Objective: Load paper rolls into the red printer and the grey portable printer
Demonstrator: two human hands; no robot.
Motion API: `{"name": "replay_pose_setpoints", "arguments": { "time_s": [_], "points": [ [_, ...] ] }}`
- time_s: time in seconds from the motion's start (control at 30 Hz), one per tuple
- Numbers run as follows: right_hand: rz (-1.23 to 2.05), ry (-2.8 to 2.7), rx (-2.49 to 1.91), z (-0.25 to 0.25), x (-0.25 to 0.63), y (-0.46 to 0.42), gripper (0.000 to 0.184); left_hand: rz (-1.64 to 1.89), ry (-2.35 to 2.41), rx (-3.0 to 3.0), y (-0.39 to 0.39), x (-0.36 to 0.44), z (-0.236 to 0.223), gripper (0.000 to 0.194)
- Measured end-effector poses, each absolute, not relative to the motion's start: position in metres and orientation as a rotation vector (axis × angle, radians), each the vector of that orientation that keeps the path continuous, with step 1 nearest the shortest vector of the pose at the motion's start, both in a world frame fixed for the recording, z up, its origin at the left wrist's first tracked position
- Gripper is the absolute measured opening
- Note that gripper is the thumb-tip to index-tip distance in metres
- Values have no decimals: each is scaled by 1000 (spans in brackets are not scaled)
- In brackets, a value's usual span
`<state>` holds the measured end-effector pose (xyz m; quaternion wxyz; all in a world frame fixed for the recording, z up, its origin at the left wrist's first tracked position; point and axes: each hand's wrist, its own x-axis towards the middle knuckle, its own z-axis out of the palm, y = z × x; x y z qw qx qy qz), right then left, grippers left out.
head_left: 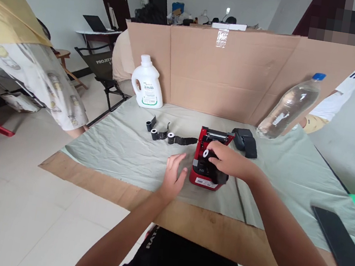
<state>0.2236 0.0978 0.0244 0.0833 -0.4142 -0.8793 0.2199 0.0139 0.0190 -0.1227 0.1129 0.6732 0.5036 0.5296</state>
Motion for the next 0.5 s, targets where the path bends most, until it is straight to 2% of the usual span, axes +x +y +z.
{"name": "replay_pose_setpoints", "arguments": {
  "time_s": [0.2,0.27,0.37,0.5],
  "points": [
    [859,-2246,-1029,58,176,85,37,1442,1737,1857,28,15,-131,41],
    [842,-2261,-963,58,140,89,32,1357,1793,1851,28,15,-132,42],
    [649,-2393,-956,43,82,95,25,1305,1839,1839,30,15,-138,41],
    [457,-2674,-1095,8,20,94,24,1343,1646,1939,38,13,-160,40]
  ]
}}
